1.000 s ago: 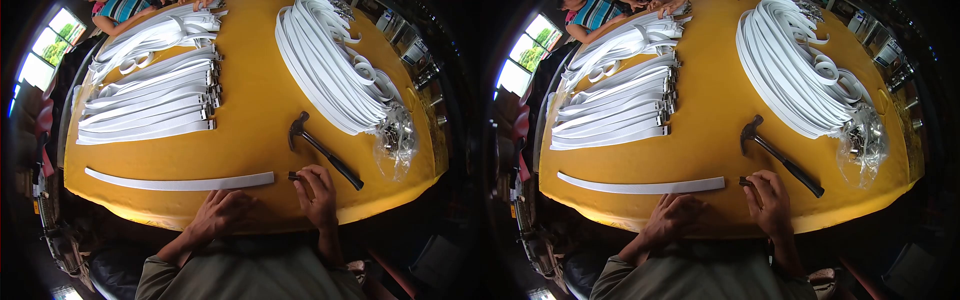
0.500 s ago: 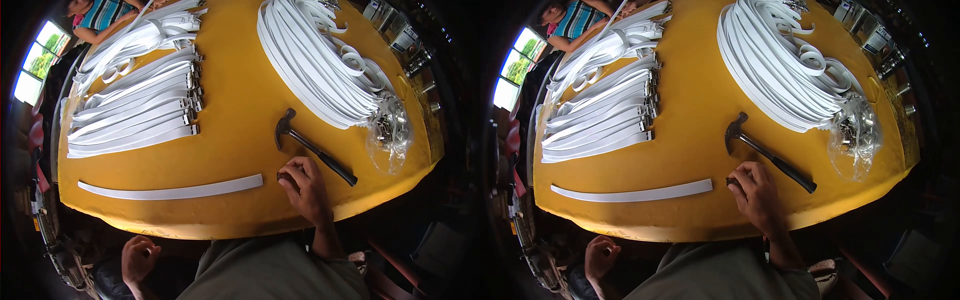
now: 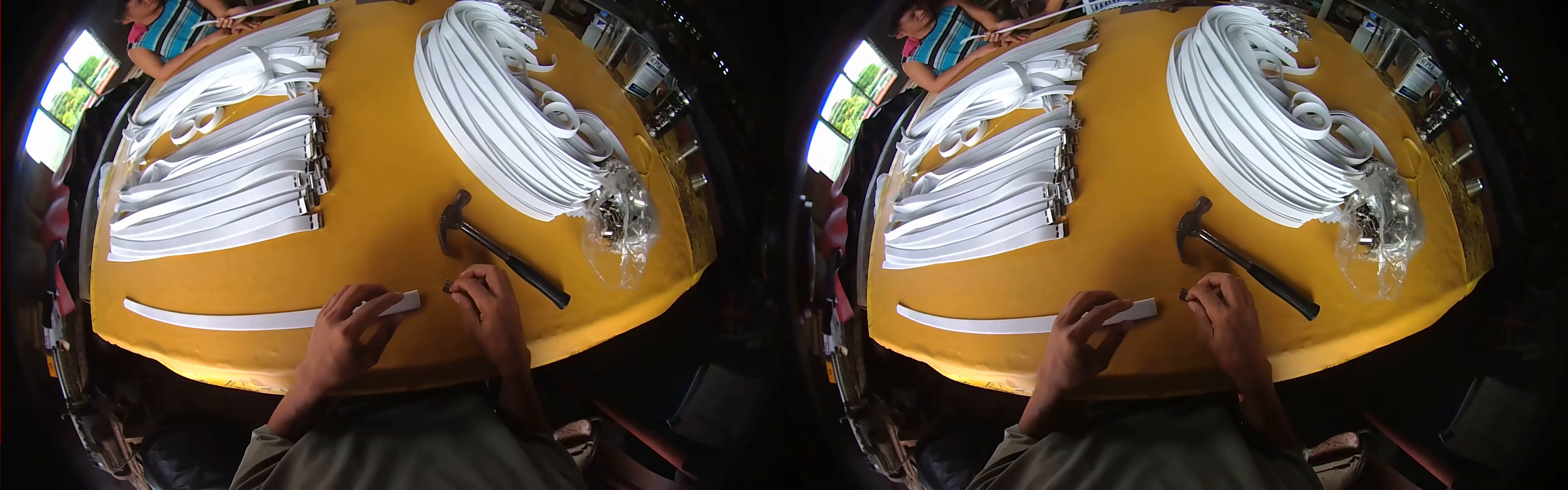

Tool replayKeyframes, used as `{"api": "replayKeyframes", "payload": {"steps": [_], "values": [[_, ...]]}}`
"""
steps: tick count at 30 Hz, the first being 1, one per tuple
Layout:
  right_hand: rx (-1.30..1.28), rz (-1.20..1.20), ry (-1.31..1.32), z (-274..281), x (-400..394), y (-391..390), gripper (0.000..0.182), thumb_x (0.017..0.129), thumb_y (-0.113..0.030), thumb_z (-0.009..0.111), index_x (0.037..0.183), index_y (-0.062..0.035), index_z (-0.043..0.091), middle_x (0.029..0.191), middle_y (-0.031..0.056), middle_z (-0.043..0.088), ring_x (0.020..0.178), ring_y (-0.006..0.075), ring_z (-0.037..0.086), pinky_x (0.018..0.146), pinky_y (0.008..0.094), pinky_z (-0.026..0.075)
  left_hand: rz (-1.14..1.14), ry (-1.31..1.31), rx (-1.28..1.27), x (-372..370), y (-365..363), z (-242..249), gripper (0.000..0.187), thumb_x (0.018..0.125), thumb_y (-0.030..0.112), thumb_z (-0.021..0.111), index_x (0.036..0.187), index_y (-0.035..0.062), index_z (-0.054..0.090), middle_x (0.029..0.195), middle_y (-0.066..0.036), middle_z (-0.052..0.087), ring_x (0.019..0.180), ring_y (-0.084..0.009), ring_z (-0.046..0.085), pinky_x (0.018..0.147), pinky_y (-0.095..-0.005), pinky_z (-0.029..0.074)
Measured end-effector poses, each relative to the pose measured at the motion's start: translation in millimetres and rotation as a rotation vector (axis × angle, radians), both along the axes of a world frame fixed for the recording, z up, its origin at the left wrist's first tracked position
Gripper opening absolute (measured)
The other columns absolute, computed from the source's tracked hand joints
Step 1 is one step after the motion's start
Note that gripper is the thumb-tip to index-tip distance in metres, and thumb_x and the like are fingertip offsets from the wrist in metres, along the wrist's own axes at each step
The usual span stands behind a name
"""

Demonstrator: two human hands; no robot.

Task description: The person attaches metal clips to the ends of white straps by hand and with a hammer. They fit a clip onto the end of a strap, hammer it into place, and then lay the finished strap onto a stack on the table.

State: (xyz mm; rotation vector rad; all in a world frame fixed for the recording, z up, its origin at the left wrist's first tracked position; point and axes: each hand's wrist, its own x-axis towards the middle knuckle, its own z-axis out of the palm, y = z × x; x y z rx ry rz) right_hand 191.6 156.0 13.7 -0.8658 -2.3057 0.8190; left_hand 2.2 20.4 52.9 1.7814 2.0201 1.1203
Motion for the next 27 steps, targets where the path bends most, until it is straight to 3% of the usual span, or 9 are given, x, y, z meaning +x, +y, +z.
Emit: {"api": "replayKeyframes", "payload": {"steps": [5,7,11,13,14,16,20,23,27], "values": [[0.051,0.083,0.000,2,-2,5,0.010,0.091,-0.012,0.065,0.096,-0.0036,0.067,0.098,0.0075,0.062,0.092,0.0288,0.060,0.082,0.0398,0.049,-0.048,-0.123,0.013,13,24,-13,0.030,0.085,0.009,0.074,0.113,0.0042,0.066,0.102,-0.013,0.067,0.090,-0.0328,0.067,0.078,-0.0408,0.054],[-0.197,0.172,0.080,11,-5,2,0.010,0.089,-0.009,0.067,0.095,-0.0022,0.066,0.095,0.0104,0.063,0.091,0.0290,0.063,0.078,0.0386,0.050,-0.035,-0.198,-0.024,15,25,-8,0.027,0.086,0.009,0.074,0.111,0.0033,0.067,0.101,-0.014,0.068,0.089,-0.0321,0.068,0.076,-0.0398,0.054],[-0.185,0.335,0.103,20,-13,6,0.010,0.091,-0.007,0.066,0.100,-0.0011,0.065,0.097,0.0102,0.064,0.090,0.0266,0.066,0.079,0.0364,0.053,-0.072,-0.307,-0.018,11,17,-12,0.024,0.085,0.002,0.075,0.108,0.0020,0.070,0.098,-0.014,0.071,0.084,-0.0265,0.072,0.077,-0.0335,0.057],[-0.490,0.359,0.293,21,-21,4,0.013,0.094,-0.003,0.063,0.106,0.0006,0.062,0.098,0.0088,0.065,0.095,0.0193,0.066,0.083,0.0329,0.055,0.007,-0.339,0.004,15,15,-6,0.021,0.085,0.001,0.074,0.106,0.0011,0.070,0.097,-0.013,0.072,0.085,-0.0236,0.072,0.078,-0.0316,0.057],[-0.487,0.362,0.298,18,-25,0,0.013,0.094,-0.003,0.063,0.106,0.0006,0.062,0.098,0.0088,0.065,0.095,0.0193,0.066,0.083,0.0329,0.055,0.085,-0.376,0.027,17,14,-4,0.018,0.086,0.000,0.074,0.104,0.0001,0.071,0.097,-0.011,0.072,0.085,-0.0207,0.072,0.079,-0.0297,0.057],[-0.970,0.207,0.616,6,-33,-12,0.016,0.096,-0.002,0.062,0.112,0.0007,0.059,0.106,0.0083,0.063,0.099,0.0158,0.064,0.088,0.0319,0.054,0.139,-0.484,0.044,21,11,-16,0.014,0.088,0.001,0.073,0.101,-0.0011,0.069,0.097,-0.011,0.072,0.088,-0.0195,0.072,0.077,-0.0291,0.058],[-1.008,0.105,0.672,1,-41,-22,0.018,0.096,0.000,0.060,0.114,0.0012,0.058,0.100,0.0078,0.064,0.096,0.0139,0.064,0.085,0.0304,0.056,0.214,-0.792,0.022,27,11,-16,0.011,0.090,0.002,0.072,0.096,-0.0044,0.065,0.095,-0.010,0.072,0.092,-0.0162,0.072,0.078,-0.0272,0.058],[-1.099,0.065,0.719,-3,-39,-24,0.018,0.095,0.001,0.061,0.113,0.0002,0.058,0.101,0.0080,0.065,0.094,0.0138,0.064,0.083,0.0301,0.056,0.143,-0.965,0.064,28,11,-23,0.012,0.091,0.003,0.071,0.096,-0.0051,0.063,0.095,-0.009,0.072,0.093,-0.0162,0.071,0.079,-0.0275,0.057],[-1.156,0.150,0.677,1,-32,-13,0.016,0.096,-0.006,0.064,0.111,0.0001,0.059,0.100,0.0060,0.066,0.090,0.0108,0.064,0.080,0.0288,0.055,0.123,-0.940,0.025,17,9,-10,0.014,0.089,0.001,0.072,0.100,-0.0031,0.065,0.095,-0.010,0.072,0.091,-0.0163,0.072,0.081,-0.0286,0.057]]}}
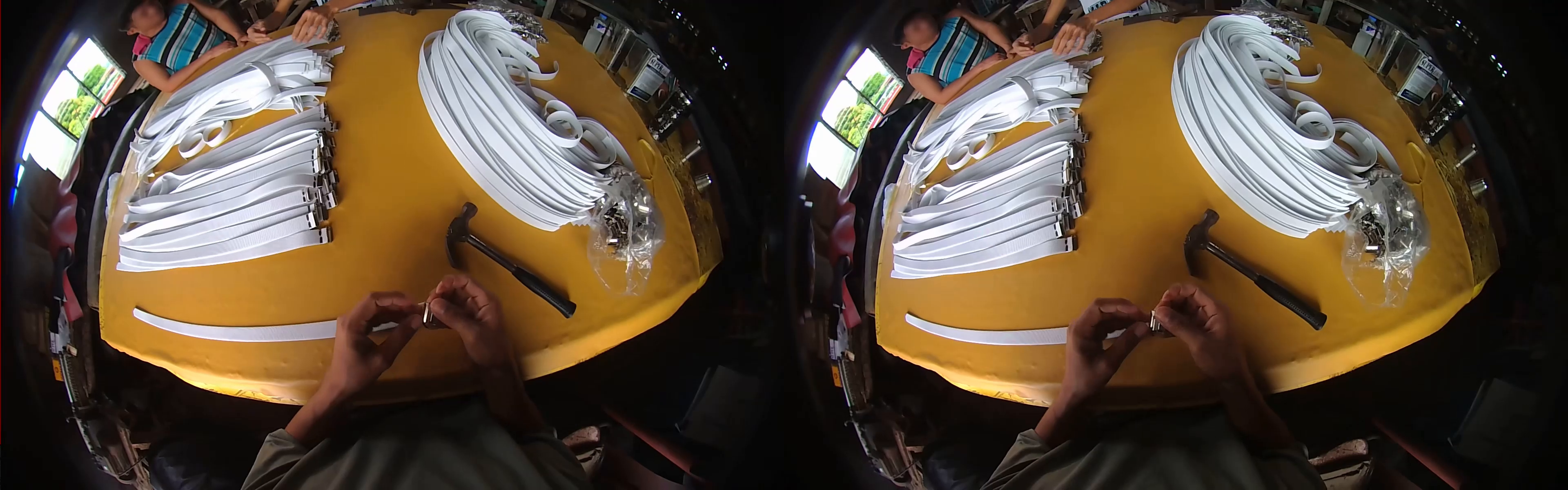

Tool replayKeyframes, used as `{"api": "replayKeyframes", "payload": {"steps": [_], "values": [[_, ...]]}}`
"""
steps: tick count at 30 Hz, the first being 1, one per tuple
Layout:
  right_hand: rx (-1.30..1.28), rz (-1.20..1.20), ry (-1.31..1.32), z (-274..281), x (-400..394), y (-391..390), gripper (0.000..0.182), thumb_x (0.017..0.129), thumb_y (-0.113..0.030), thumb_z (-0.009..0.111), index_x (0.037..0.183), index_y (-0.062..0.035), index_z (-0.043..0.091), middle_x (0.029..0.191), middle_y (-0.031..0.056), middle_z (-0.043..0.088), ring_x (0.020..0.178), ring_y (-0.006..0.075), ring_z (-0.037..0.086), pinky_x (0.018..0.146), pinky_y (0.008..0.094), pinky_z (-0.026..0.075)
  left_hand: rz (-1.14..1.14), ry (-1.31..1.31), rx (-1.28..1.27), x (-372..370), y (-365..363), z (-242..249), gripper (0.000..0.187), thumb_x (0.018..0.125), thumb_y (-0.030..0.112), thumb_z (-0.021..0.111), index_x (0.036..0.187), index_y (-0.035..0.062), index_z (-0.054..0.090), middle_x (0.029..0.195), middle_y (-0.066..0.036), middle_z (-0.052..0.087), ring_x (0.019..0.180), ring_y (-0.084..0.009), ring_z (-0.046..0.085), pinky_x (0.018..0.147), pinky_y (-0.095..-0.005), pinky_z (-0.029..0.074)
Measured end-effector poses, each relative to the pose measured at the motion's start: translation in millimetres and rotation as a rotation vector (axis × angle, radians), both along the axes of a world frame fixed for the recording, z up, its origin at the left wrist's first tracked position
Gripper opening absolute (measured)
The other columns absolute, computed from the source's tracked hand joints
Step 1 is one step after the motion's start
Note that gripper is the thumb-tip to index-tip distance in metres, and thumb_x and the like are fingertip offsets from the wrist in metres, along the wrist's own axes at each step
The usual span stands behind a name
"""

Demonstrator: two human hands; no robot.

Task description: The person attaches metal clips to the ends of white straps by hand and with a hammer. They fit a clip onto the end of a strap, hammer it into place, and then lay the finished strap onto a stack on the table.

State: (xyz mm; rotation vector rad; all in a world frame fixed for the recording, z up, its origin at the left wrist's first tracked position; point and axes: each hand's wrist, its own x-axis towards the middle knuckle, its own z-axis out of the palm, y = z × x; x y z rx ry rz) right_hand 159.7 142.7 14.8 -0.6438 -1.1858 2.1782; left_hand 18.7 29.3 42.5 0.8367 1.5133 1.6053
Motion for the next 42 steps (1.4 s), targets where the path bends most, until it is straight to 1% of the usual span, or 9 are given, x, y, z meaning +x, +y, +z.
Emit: {"api": "replayKeyframes", "payload": {"steps": [2,5,20,23,28,31,36,38,42], "values": [[-0.019,0.039,-0.029,12,3,3,0.016,0.096,-0.007,0.065,0.110,-0.0003,0.059,0.099,0.0061,0.067,0.087,0.0105,0.064,0.077,0.0290,0.055,-0.114,0.537,-0.004,-12,3,14,0.021,0.086,0.001,0.074,0.106,0.0003,0.067,0.095,-0.011,0.072,0.085,-0.0199,0.072,0.076,-0.0308,0.057],[0.058,0.116,-0.173,31,4,3,0.015,0.095,-0.009,0.066,0.107,-0.0002,0.061,0.097,0.0063,0.068,0.083,0.0104,0.065,0.076,0.0280,0.055,-0.255,0.734,0.056,-22,1,18,0.028,0.084,0.004,0.074,0.111,0.0034,0.068,0.093,-0.011,0.071,0.081,-0.0257,0.070,0.070,-0.0348,0.056],[0.144,0.196,-0.228,33,12,-1,0.035,0.087,0.000,0.073,0.116,0.0011,0.054,0.100,0.0087,0.063,0.092,0.0146,0.068,0.080,0.0268,0.056,-0.361,1.307,0.258,-33,-2,1,0.038,0.076,0.002,0.070,0.114,0.0025,0.063,0.101,-0.008,0.064,0.082,-0.0233,0.068,0.068,-0.0339,0.056],[0.039,0.263,-0.326,40,10,-4,0.041,0.090,-0.006,0.070,0.124,-0.0027,0.048,0.096,0.0064,0.063,0.086,0.0102,0.065,0.075,0.0260,0.053,-0.399,1.356,0.308,-31,2,4,0.029,0.074,-0.002,0.069,0.102,0.0015,0.063,0.092,-0.009,0.063,0.077,-0.0242,0.066,0.064,-0.0343,0.055],[0.456,0.203,-0.495,41,5,-8,0.050,0.084,-0.002,0.068,0.127,-0.0017,0.043,0.087,0.0100,0.063,0.081,0.0175,0.067,0.074,0.0345,0.053,-0.465,1.391,0.226,-29,3,5,0.028,0.075,-0.001,0.066,0.103,0.0010,0.061,0.095,-0.010,0.059,0.079,-0.0247,0.065,0.063,-0.0355,0.055],[0.473,0.167,-0.498,49,2,-10,0.052,0.083,-0.001,0.068,0.128,-0.0018,0.042,0.087,0.0116,0.064,0.081,0.0196,0.068,0.076,0.0368,0.054,-0.476,1.376,0.149,-26,4,11,0.031,0.079,0.003,0.064,0.109,-0.0011,0.057,0.095,-0.011,0.057,0.084,-0.0266,0.064,0.065,-0.0377,0.056],[0.504,0.182,-0.513,54,1,-10,0.051,0.084,-0.001,0.068,0.128,-0.0017,0.042,0.089,0.0119,0.066,0.079,0.0193,0.068,0.075,0.0359,0.054,-0.475,1.268,0.031,-22,3,8,0.031,0.085,0.004,0.059,0.114,-0.0017,0.052,0.097,-0.013,0.055,0.087,-0.0306,0.064,0.063,-0.0409,0.056],[0.522,0.186,-0.523,52,0,-10,0.049,0.084,-0.001,0.068,0.127,-0.0012,0.044,0.089,0.0120,0.067,0.079,0.0192,0.068,0.075,0.0359,0.054,-0.397,1.140,0.020,-20,2,5,0.016,0.088,0.000,0.063,0.101,0.0016,0.054,0.090,-0.013,0.057,0.075,-0.0313,0.063,0.058,-0.0405,0.053],[0.456,0.196,-0.457,38,0,-5,0.041,0.085,-0.002,0.070,0.121,-0.0018,0.049,0.091,0.0079,0.067,0.078,0.0128,0.066,0.069,0.0304,0.052,-0.407,1.058,-0.010,-25,3,3,0.011,0.091,0.002,0.062,0.101,0.0016,0.055,0.091,-0.013,0.059,0.076,-0.0320,0.064,0.058,-0.0420,0.052]]}}
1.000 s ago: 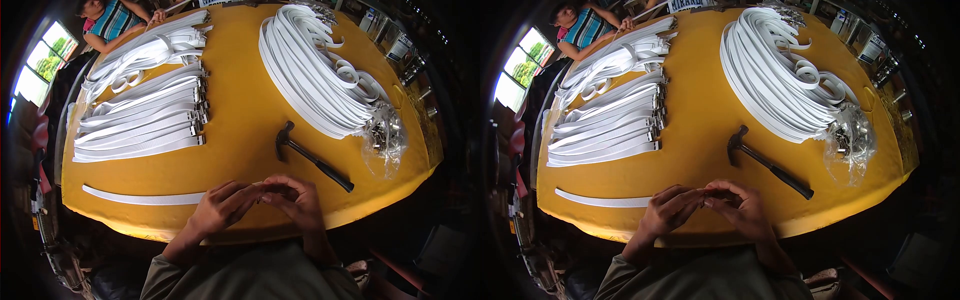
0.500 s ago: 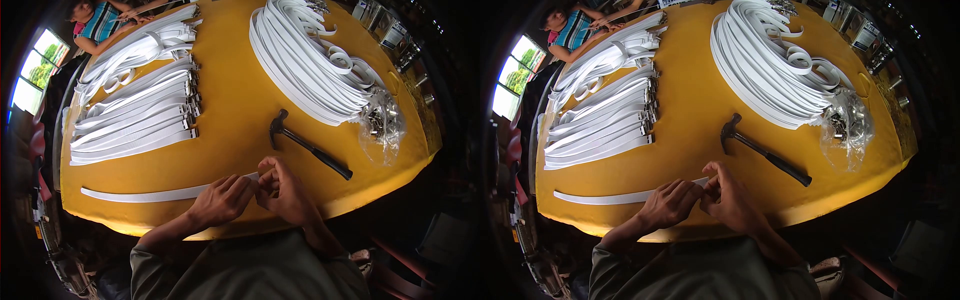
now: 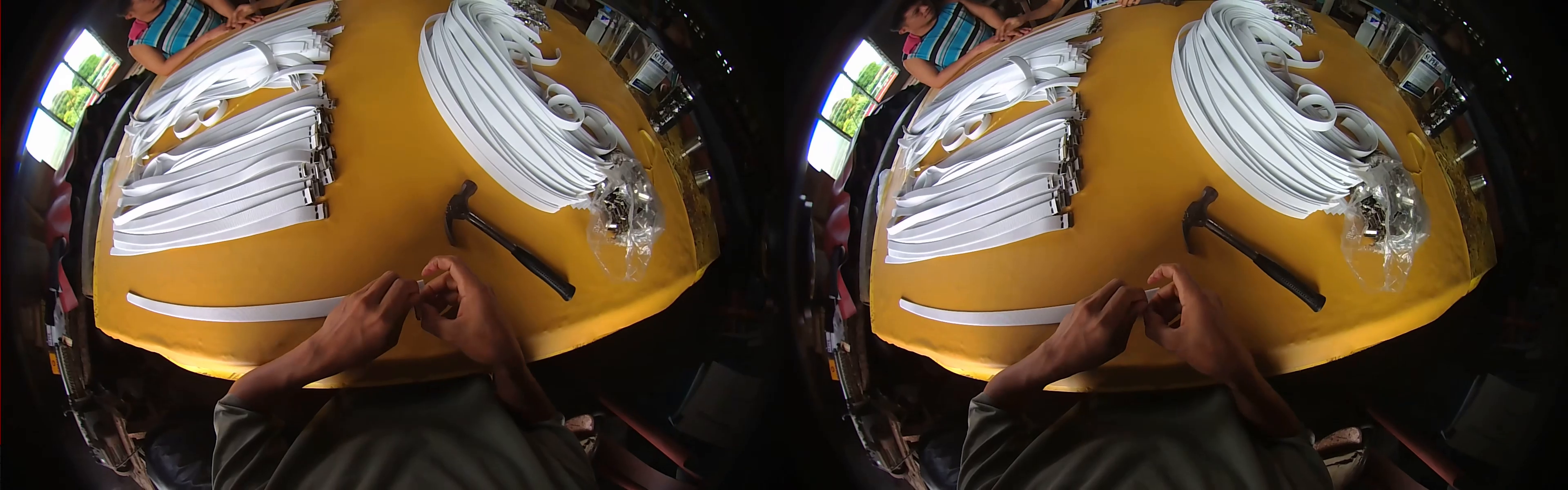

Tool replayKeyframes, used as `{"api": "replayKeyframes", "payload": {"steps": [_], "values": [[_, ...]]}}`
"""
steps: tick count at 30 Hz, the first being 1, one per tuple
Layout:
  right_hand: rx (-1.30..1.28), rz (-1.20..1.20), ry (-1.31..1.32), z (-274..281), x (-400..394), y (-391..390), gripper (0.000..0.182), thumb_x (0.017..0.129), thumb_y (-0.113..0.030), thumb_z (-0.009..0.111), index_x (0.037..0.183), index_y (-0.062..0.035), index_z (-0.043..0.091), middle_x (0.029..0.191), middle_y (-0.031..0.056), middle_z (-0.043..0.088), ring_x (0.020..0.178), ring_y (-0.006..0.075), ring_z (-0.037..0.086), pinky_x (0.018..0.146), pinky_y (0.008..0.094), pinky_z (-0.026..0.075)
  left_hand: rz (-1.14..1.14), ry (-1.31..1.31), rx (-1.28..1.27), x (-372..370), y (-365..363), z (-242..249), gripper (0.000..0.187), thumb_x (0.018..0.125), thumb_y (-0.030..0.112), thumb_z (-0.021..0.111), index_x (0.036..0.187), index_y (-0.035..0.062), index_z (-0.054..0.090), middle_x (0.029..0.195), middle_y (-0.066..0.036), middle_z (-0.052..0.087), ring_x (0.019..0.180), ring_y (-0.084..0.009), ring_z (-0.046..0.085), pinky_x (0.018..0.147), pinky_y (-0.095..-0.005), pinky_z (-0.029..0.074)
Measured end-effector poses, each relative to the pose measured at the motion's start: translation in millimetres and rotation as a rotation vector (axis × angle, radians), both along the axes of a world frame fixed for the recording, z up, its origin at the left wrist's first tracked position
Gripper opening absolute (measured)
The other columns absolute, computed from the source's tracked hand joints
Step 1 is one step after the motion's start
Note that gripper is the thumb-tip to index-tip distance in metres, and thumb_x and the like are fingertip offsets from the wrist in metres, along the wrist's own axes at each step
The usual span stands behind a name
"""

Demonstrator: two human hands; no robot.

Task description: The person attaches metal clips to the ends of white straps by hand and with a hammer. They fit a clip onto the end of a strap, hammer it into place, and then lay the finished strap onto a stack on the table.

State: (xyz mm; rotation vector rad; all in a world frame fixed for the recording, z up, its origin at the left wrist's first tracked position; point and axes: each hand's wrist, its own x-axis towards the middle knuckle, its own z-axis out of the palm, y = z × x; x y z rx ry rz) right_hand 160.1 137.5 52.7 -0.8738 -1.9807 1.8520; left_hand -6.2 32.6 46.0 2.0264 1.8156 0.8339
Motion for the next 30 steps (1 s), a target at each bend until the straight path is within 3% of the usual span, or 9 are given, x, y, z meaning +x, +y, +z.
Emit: {"api": "replayKeyframes", "payload": {"steps": [1,6,8,11,15,22,26,30], "values": [[-0.035,-0.008,0.013,-3,1,1,0.038,0.086,-0.002,0.072,0.118,-0.0035,0.052,0.091,0.0043,0.066,0.078,0.0091,0.065,0.066,0.0259,0.050,0.000,-0.071,-0.021,-1,0,-4,0.015,0.090,0.005,0.064,0.103,0.0027,0.056,0.096,-0.013,0.059,0.080,-0.0333,0.064,0.060,-0.0420,0.053],[-0.263,-0.086,0.124,-22,13,18,0.024,0.090,-0.005,0.070,0.111,0.0018,0.060,0.095,0.0078,0.068,0.081,0.0121,0.068,0.068,0.0250,0.054,0.096,-0.223,0.043,-5,-3,-5,0.028,0.087,0.013,0.071,0.111,0.0049,0.061,0.110,-0.014,0.060,0.090,-0.0350,0.063,0.071,-0.0422,0.054],[-0.313,-0.122,0.159,-25,16,22,0.021,0.091,-0.005,0.069,0.110,0.0038,0.063,0.097,0.0094,0.069,0.083,0.0134,0.069,0.069,0.0252,0.056,0.212,-0.043,0.109,-3,-6,-11,0.041,0.084,0.017,0.075,0.121,0.0067,0.060,0.117,-0.013,0.060,0.101,-0.0350,0.061,0.085,-0.0437,0.051],[-0.277,-0.161,0.171,-26,19,24,0.022,0.093,-0.004,0.066,0.113,0.0060,0.065,0.099,0.0113,0.070,0.085,0.0148,0.070,0.073,0.0258,0.056,0.252,0.035,0.043,1,-7,-25,0.044,0.084,0.020,0.075,0.123,0.0073,0.060,0.119,-0.011,0.058,0.108,-0.0339,0.057,0.093,-0.0448,0.047],[-0.226,-0.140,0.190,-31,19,26,0.023,0.092,0.000,0.065,0.114,0.0055,0.065,0.099,0.0106,0.070,0.085,0.0144,0.069,0.074,0.0254,0.056,0.224,0.088,0.042,-2,-8,-33,0.043,0.084,0.022,0.074,0.122,0.0079,0.060,0.121,-0.010,0.057,0.108,-0.0325,0.056,0.095,-0.0438,0.046],[-0.103,-0.150,0.107,-29,17,25,0.023,0.091,0.001,0.064,0.114,0.0064,0.066,0.099,0.0104,0.071,0.085,0.0135,0.069,0.075,0.0251,0.056,0.206,-0.001,0.113,-2,-10,-26,0.036,0.083,0.016,0.076,0.115,0.0061,0.063,0.107,-0.011,0.064,0.096,-0.0316,0.062,0.086,-0.0429,0.050],[-0.253,-0.152,0.115,-26,16,22,0.023,0.091,0.001,0.063,0.113,0.0070,0.066,0.098,0.0105,0.071,0.086,0.0152,0.070,0.076,0.0257,0.057,0.167,-0.077,0.170,-4,-12,-22,0.036,0.084,0.013,0.076,0.116,0.0046,0.063,0.101,-0.012,0.066,0.088,-0.0311,0.065,0.076,-0.0411,0.053],[-0.292,-0.100,0.128,-27,16,23,0.024,0.093,-0.002,0.063,0.114,0.0072,0.067,0.102,0.0109,0.071,0.087,0.0132,0.070,0.077,0.0241,0.057,0.135,-0.087,0.162,-6,-13,-22,0.040,0.081,0.010,0.078,0.118,0.0032,0.064,0.105,-0.013,0.065,0.090,-0.0321,0.065,0.078,-0.0414,0.053]]}}
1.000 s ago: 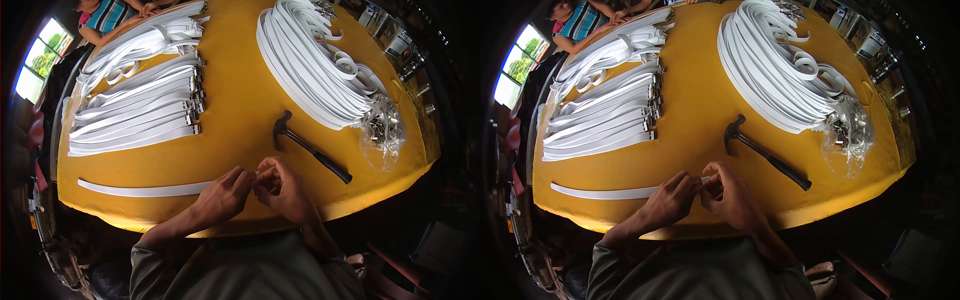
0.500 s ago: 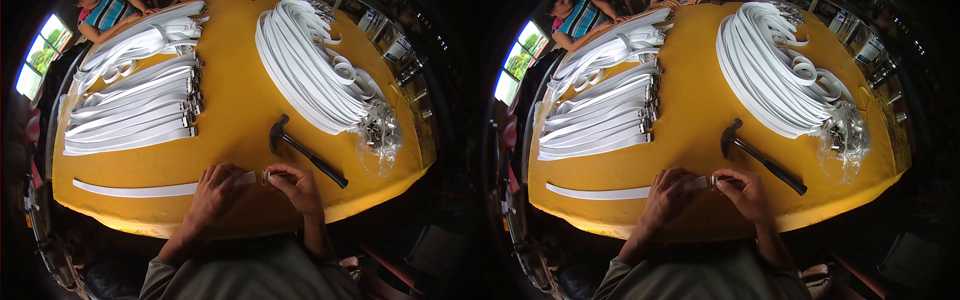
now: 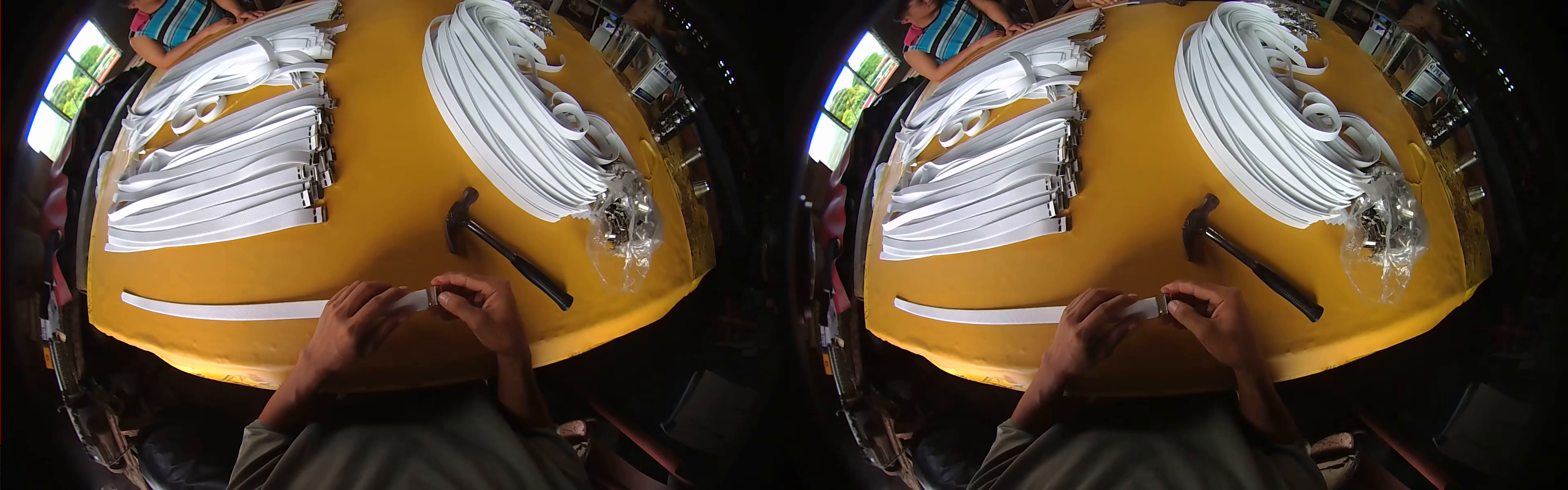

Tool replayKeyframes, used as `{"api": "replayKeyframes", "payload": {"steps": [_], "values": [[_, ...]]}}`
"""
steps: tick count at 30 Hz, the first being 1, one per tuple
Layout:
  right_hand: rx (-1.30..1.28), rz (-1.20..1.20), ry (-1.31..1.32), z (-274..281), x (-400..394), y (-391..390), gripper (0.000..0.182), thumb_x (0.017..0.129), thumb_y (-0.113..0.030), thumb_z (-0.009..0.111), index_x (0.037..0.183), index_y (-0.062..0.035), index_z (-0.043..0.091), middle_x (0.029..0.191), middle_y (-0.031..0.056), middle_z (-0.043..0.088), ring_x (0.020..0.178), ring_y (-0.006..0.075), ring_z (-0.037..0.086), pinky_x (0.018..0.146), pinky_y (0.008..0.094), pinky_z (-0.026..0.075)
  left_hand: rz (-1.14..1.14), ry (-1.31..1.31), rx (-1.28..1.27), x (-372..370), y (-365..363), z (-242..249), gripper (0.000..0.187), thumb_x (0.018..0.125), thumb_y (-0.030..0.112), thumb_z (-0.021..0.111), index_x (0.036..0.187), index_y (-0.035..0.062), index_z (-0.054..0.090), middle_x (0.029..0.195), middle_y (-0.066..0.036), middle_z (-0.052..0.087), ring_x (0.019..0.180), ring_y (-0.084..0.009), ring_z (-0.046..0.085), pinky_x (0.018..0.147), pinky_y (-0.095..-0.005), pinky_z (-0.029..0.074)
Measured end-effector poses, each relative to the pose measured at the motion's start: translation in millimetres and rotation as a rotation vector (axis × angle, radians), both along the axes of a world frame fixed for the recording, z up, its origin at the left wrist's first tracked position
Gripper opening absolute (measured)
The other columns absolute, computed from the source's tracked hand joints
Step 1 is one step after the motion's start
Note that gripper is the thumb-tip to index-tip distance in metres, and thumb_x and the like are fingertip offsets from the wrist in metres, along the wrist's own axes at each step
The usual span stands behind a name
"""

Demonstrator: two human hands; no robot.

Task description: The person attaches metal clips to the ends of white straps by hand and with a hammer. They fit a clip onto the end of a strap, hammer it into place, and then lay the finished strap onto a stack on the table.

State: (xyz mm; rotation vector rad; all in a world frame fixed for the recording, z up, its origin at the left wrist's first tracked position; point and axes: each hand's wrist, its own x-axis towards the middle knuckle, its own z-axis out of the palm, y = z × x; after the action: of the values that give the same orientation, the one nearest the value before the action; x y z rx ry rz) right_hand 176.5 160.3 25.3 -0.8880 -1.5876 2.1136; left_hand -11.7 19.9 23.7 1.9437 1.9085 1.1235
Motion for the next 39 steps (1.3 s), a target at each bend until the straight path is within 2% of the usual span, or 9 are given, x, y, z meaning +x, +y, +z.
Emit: {"api": "replayKeyframes", "payload": {"steps": [2,4,7,14,16,19,29,31,39], "values": [[-0.018,0.015,0.020,0,0,0,0.023,0.093,-0.002,0.063,0.114,0.0073,0.067,0.102,0.0110,0.071,0.088,0.0138,0.070,0.077,0.0242,0.057,-0.023,-0.016,-0.020,0,0,0,0.041,0.081,0.010,0.078,0.118,0.0034,0.064,0.104,-0.013,0.065,0.091,-0.0318,0.065,0.078,-0.0414,0.053],[-0.029,0.034,0.027,-3,-1,0,0.023,0.092,0.001,0.063,0.114,0.0086,0.066,0.100,0.0140,0.071,0.088,0.0195,0.072,0.081,0.0297,0.061,-0.024,-0.010,-0.010,1,0,0,0.039,0.082,0.011,0.077,0.118,0.0035,0.063,0.104,-0.013,0.065,0.090,-0.0314,0.065,0.077,-0.0411,0.053],[-0.097,0.011,0.056,-3,-2,-1,0.022,0.092,0.002,0.064,0.113,0.0099,0.066,0.102,0.0151,0.070,0.088,0.0215,0.072,0.084,0.0328,0.062,-0.034,0.012,0.008,0,0,2,0.038,0.083,0.013,0.076,0.118,0.0037,0.063,0.104,-0.012,0.064,0.089,-0.0307,0.064,0.076,-0.0408,0.053],[-0.196,0.005,0.099,-3,-4,-6,0.022,0.091,0.004,0.066,0.111,0.0111,0.066,0.105,0.0169,0.069,0.092,0.0240,0.071,0.085,0.0351,0.063,-0.025,-0.008,0.021,1,0,1,0.039,0.082,0.014,0.076,0.118,0.0055,0.064,0.103,-0.011,0.063,0.088,-0.0300,0.063,0.077,-0.0407,0.053],[-0.190,0.021,0.130,-7,-3,-6,0.022,0.092,0.001,0.067,0.112,0.0106,0.066,0.107,0.0159,0.069,0.097,0.0213,0.069,0.088,0.0338,0.062,-0.028,-0.013,0.019,1,-1,1,0.039,0.081,0.014,0.076,0.118,0.0058,0.065,0.103,-0.011,0.063,0.088,-0.0301,0.063,0.077,-0.0405,0.053],[-0.218,0.003,0.113,-9,-4,-6,0.019,0.090,0.004,0.067,0.108,0.0105,0.067,0.104,0.0168,0.069,0.093,0.0237,0.070,0.084,0.0362,0.063,-0.036,-0.029,0.022,0,0,4,0.038,0.081,0.014,0.077,0.116,0.0061,0.066,0.102,-0.011,0.064,0.088,-0.0300,0.064,0.076,-0.0402,0.053],[-0.277,0.034,0.054,-5,-6,-3,0.017,0.089,0.004,0.069,0.104,0.0095,0.069,0.099,0.0154,0.071,0.089,0.0210,0.071,0.083,0.0337,0.063,-0.037,-0.035,0.032,-2,0,7,0.037,0.079,0.014,0.078,0.114,0.0072,0.067,0.099,-0.010,0.064,0.085,-0.0286,0.065,0.075,-0.0393,0.053],[-0.193,0.036,0.059,-5,-8,-5,0.017,0.090,0.002,0.068,0.105,0.0091,0.070,0.098,0.0150,0.071,0.090,0.0204,0.071,0.081,0.0326,0.063,-0.019,-0.034,0.018,-1,-2,7,0.037,0.078,0.014,0.078,0.113,0.0075,0.068,0.099,-0.009,0.064,0.085,-0.0283,0.065,0.074,-0.0390,0.053],[-0.142,0.062,0.003,-3,-12,-6,0.021,0.091,-0.002,0.069,0.109,0.0079,0.069,0.099,0.0141,0.072,0.089,0.0191,0.072,0.080,0.0284,0.061,-0.001,0.085,-0.007,-3,-2,13,0.036,0.077,0.015,0.078,0.112,0.0104,0.067,0.100,-0.006,0.063,0.085,-0.0267,0.065,0.074,-0.0382,0.053]]}}
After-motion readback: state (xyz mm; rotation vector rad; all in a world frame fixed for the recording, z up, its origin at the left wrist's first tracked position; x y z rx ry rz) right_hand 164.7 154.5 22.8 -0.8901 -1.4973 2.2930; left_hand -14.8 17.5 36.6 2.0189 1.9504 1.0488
